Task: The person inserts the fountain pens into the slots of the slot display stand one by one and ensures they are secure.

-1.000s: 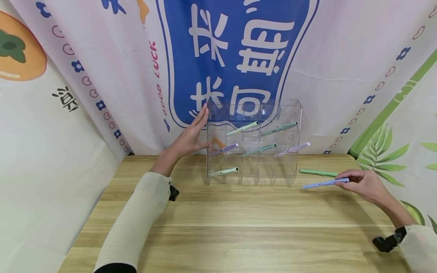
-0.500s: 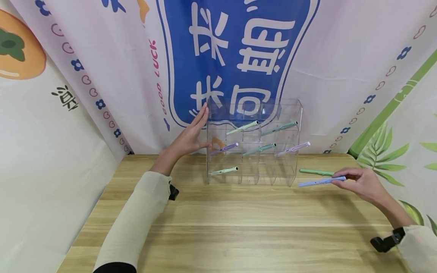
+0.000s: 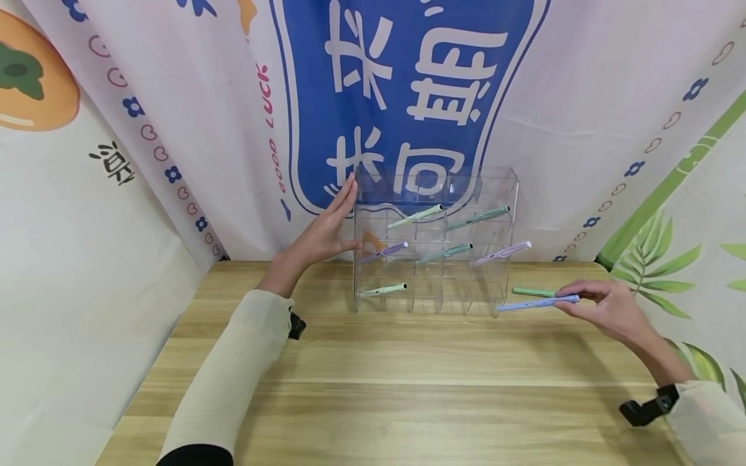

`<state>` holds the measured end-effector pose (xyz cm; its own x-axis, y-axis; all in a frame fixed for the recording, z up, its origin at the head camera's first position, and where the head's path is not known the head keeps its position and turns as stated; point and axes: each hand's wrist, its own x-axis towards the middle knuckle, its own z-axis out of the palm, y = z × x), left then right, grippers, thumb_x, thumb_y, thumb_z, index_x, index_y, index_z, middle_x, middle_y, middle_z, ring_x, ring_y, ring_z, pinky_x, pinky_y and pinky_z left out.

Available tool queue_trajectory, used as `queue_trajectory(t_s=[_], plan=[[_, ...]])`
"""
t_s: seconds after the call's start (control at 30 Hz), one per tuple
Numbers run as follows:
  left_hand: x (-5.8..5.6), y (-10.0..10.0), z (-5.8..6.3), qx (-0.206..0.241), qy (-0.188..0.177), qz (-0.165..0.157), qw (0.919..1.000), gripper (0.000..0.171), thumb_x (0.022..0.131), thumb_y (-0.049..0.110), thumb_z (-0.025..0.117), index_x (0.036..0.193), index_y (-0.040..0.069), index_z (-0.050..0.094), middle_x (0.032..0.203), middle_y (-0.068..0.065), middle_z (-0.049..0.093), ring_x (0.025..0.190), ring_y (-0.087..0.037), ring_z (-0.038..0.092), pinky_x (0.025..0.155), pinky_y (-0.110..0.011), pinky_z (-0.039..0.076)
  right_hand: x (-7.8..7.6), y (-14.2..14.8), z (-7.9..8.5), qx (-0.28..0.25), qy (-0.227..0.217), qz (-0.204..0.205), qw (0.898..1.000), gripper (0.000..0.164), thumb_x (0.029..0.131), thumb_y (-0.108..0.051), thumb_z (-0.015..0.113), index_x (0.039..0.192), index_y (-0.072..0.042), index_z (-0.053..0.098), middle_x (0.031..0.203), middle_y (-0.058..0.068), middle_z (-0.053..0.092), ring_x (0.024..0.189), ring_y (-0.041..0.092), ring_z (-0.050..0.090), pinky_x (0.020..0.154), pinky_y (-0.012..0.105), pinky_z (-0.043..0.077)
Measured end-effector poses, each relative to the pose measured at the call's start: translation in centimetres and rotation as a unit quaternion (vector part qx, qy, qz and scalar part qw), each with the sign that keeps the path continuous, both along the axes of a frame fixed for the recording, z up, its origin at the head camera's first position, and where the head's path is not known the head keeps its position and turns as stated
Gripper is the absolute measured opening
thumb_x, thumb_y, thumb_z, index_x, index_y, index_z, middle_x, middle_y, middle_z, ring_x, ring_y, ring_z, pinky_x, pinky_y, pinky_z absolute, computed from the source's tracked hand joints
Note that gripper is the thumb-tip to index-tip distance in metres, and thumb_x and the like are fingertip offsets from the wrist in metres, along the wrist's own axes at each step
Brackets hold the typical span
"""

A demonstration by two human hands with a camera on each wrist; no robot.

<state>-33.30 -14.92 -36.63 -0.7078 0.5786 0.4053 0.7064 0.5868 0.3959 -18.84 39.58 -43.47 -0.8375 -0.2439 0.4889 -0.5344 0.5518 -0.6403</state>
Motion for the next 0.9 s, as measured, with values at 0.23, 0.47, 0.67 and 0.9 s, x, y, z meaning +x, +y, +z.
queue_trajectory(t_s=[0.23, 0.47, 0.67, 0.9], plan=[[0.1, 0.0, 0.0, -0.003, -0.011, 0.000, 0.9999, 0.127, 0.080, 0.004, 0.093, 0.169, 0.003, 0.003, 0.178, 0.001, -0.016, 0.164, -0.027, 0.011, 0.109, -0.045, 0.054, -0.5, -1.6, 0.2, 0.007, 0.011, -0.015, 1.000, 0.027, 0.073, 0.017, 0.087, 0.093, -0.002, 0.083, 0.093, -0.014, 0.078, 0.081, -0.005, 0.069, 0.062, 0.010, 0.050], [0.3, 0.0, 0.2, -0.006, -0.007, 0.005, 1.0000, 0.126, 0.080, 0.005, 0.093, 0.169, 0.003, 0.004, 0.178, 0.000, -0.015, 0.163, -0.029, 0.016, 0.101, -0.040, 0.059, -1.0, -3.8, 0.8, 0.002, 0.041, 0.001, 0.999, 0.027, 0.071, 0.017, 0.088, 0.091, 0.000, 0.082, 0.091, -0.008, 0.079, 0.082, -0.004, 0.071, 0.072, 0.009, 0.056], [0.3, 0.1, 0.3, -0.005, -0.008, 0.005, 0.9999, 0.126, 0.080, 0.003, 0.093, 0.169, 0.002, 0.004, 0.179, -0.002, -0.014, 0.163, -0.029, 0.015, 0.104, -0.042, 0.057, -1.5, -5.3, 1.0, -0.007, 0.049, 0.017, 0.999, 0.026, 0.071, 0.019, 0.087, 0.092, 0.003, 0.081, 0.091, -0.004, 0.079, 0.080, -0.004, 0.070, 0.075, 0.008, 0.056], [0.2, 0.1, 0.3, -0.007, -0.004, 0.003, 1.0000, 0.127, 0.079, 0.000, 0.093, 0.169, 0.002, 0.003, 0.179, -0.004, -0.014, 0.163, -0.031, 0.017, 0.103, -0.044, 0.058, -2.2, -7.1, 1.4, -0.017, 0.073, 0.020, 0.997, 0.027, 0.070, 0.018, 0.089, 0.090, 0.001, 0.082, 0.092, 0.012, 0.080, 0.084, -0.006, 0.069, 0.075, 0.007, 0.055]])
